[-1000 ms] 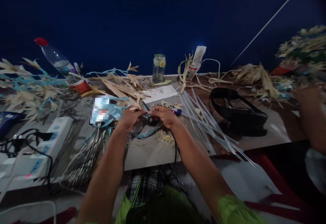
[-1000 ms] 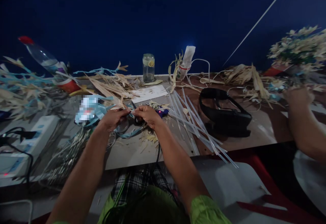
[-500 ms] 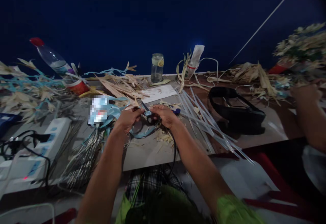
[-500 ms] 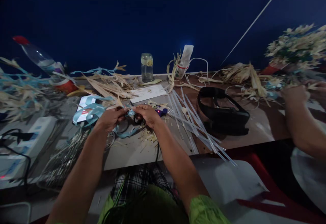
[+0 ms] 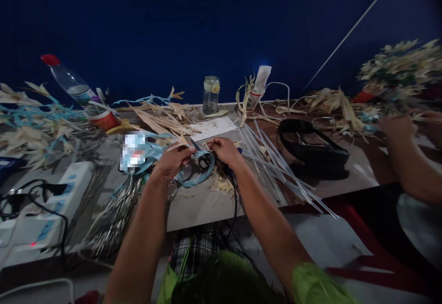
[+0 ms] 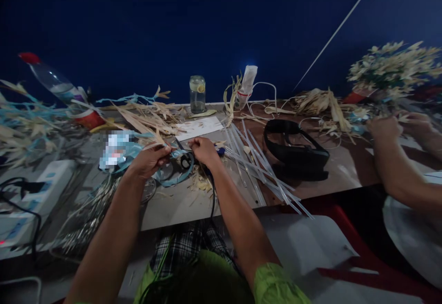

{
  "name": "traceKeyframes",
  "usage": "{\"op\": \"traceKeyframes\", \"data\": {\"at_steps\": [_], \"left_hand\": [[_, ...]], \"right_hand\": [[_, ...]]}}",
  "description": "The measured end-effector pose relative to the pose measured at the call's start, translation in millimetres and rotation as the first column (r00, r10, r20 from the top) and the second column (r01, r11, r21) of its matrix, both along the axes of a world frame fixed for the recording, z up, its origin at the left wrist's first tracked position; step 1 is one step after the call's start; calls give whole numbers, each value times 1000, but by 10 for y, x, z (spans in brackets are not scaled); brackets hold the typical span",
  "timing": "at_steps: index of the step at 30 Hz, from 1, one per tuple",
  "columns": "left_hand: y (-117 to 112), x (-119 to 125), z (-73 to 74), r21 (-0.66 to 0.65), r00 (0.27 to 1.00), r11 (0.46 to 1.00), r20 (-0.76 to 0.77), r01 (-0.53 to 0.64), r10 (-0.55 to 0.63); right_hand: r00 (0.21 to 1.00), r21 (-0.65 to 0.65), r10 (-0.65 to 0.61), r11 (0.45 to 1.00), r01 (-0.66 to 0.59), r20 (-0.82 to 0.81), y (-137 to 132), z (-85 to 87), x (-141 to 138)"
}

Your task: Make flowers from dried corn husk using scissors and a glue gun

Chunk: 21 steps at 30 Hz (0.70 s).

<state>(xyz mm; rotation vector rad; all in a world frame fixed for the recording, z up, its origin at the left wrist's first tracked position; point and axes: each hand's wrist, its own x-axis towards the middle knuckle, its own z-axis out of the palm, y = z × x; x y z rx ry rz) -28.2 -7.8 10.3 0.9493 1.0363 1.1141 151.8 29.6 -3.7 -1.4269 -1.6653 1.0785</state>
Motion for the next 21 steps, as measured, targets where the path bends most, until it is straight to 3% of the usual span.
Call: {"op": "traceKeyframes", "data": {"at_steps": [3,5,9,13,21], "left_hand": [[-40,-14,45,4,994,999,105,42,-42],[-61,-29,69,19,982,997,175,72,-75],[-73,-51,79,50,963,993,242,108,-117],[-65,-54,65,59,955,992,270,114,-126],[-72,-72,64,52,939,990,314,131,-141]], "right_hand": [[944,-38,151,988,-147,294,-37,91,-20],[847,-58,238,969,-240,475,-67,147,-60],[641,-39,236,952,-305,731,-138,198,-204],[581,2,160,963,-269,798,-198,189,-377],[512,-130,233,965,-229,827,-212,289,-461]]}}
